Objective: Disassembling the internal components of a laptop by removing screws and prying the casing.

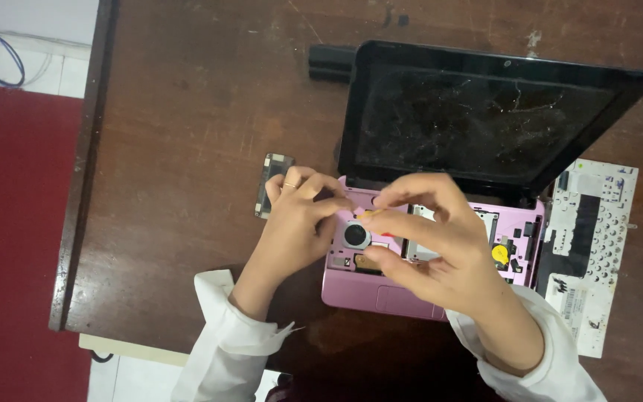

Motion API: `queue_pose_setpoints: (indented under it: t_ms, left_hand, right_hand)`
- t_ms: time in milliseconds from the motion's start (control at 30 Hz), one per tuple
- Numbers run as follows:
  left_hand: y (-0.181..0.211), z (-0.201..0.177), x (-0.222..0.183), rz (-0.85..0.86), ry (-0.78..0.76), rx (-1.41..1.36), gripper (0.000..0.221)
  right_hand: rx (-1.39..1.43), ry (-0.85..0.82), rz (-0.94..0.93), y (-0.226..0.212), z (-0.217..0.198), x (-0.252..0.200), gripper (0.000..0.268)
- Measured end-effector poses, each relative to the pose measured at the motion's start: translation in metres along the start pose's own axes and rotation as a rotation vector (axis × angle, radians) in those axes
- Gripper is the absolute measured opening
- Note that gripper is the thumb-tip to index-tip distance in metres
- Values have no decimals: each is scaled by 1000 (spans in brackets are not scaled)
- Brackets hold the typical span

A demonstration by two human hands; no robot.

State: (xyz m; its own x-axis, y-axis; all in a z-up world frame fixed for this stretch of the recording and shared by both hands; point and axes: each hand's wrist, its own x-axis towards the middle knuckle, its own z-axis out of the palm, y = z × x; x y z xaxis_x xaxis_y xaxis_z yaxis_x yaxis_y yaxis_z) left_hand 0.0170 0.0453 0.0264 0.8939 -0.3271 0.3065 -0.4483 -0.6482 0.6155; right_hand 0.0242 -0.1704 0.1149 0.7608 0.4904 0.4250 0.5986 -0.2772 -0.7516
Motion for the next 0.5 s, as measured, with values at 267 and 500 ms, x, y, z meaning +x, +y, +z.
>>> queue_pose_setpoints:
  t_ms: [267, 500]
  left_hand:
    - [1, -2, 0, -2, -25, 1, 16]
    - [-1, -2, -1, -14, -62, 9, 12]
  right_hand:
    - [-150, 35, -14, -4, -1, -8, 27]
    - [-142, 30, -2, -7, -3, -7, 28]
